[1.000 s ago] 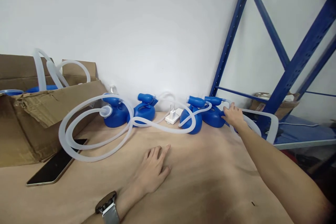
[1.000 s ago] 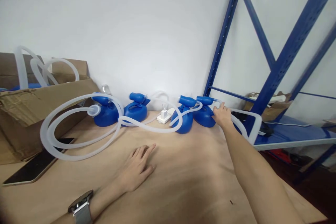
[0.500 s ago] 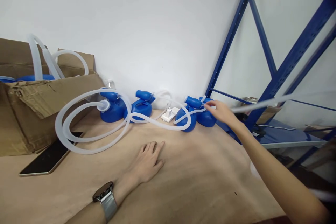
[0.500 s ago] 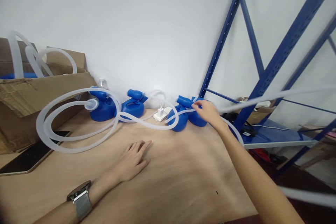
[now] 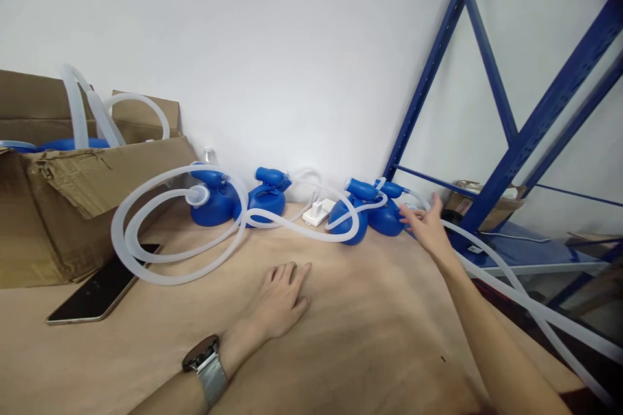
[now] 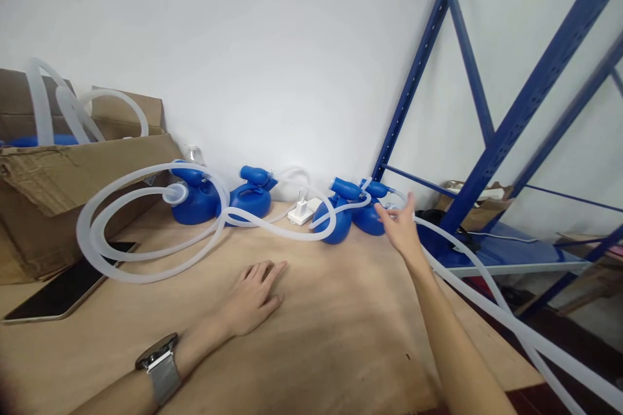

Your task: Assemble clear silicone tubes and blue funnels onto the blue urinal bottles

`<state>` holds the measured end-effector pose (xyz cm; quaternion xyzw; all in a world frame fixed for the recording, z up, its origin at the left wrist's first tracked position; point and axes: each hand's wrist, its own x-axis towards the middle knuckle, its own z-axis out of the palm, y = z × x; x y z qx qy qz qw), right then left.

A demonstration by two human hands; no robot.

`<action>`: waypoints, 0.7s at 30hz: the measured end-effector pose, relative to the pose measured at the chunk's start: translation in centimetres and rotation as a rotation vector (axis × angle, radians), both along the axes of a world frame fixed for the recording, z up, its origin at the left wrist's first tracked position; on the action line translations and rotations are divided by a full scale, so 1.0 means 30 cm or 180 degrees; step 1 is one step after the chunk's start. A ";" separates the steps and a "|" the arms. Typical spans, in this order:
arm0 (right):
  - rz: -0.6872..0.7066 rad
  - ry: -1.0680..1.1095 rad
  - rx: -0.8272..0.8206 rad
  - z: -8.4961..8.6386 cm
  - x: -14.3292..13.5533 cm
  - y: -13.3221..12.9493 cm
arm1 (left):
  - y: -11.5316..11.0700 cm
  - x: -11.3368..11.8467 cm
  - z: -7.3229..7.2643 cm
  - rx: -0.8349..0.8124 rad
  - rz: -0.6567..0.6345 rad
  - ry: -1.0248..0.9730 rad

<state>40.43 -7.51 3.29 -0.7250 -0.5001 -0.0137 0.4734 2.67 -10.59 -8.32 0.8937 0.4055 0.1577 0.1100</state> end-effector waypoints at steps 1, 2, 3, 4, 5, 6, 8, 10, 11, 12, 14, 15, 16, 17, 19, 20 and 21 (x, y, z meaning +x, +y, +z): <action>-0.0040 0.0426 0.0236 -0.015 0.025 0.002 | -0.001 0.000 0.003 -0.0012 -0.0001 0.0024; -0.0089 0.0794 0.0409 -0.035 0.049 0.002 | -0.003 0.000 0.006 -0.0014 0.0000 0.0037; -0.0163 0.1074 0.0499 -0.059 0.072 0.003 | -0.004 -0.001 0.008 -0.0009 0.0000 0.0042; -0.0282 0.1241 0.0518 -0.084 0.093 0.003 | -0.005 -0.001 0.010 -0.0002 0.0001 0.0035; -0.0393 0.1331 0.0483 -0.109 0.111 0.004 | -0.005 -0.001 0.011 0.0005 0.0001 0.0021; -0.0450 0.1378 0.0416 -0.133 0.125 0.006 | -0.006 -0.001 0.011 0.0011 -0.0005 0.0009; -0.0430 0.1402 0.0260 -0.169 0.139 0.013 | -0.008 -0.001 0.012 0.0011 -0.0015 -0.0006; -0.0255 0.1372 0.0104 -0.189 0.131 0.026 | -0.008 -0.001 0.012 0.0002 -0.0015 0.0001; -0.0140 0.1333 0.0023 -0.193 0.120 0.036 | -0.008 -0.001 0.011 0.0002 -0.0013 0.0004; -0.0010 0.1280 -0.0064 -0.196 0.103 0.048 | -0.007 0.000 0.008 0.0007 -0.0010 0.0000; 0.0266 0.1148 -0.0233 -0.196 0.057 0.082 | -0.005 0.000 0.001 0.0038 -0.0008 -0.0036; 0.0391 0.1070 -0.0313 -0.196 0.030 0.104 | -0.003 0.000 -0.002 0.0057 -0.0007 -0.0061; 0.0493 0.0982 -0.0378 -0.196 0.001 0.129 | -0.002 0.001 -0.006 0.0075 -0.0009 -0.0083; 0.0557 0.0889 -0.0426 -0.196 -0.027 0.156 | -0.001 0.001 -0.008 0.0089 -0.0009 -0.0098; 0.0560 0.0716 -0.0499 -0.197 -0.082 0.214 | 0.000 0.000 -0.008 0.0092 -0.0017 -0.0092; 0.0528 0.0652 -0.0548 -0.198 -0.107 0.242 | -0.001 0.000 -0.005 0.0074 -0.0021 -0.0072; 0.0492 0.0604 -0.0604 -0.200 -0.131 0.268 | -0.002 0.000 -0.001 0.0049 -0.0024 -0.0049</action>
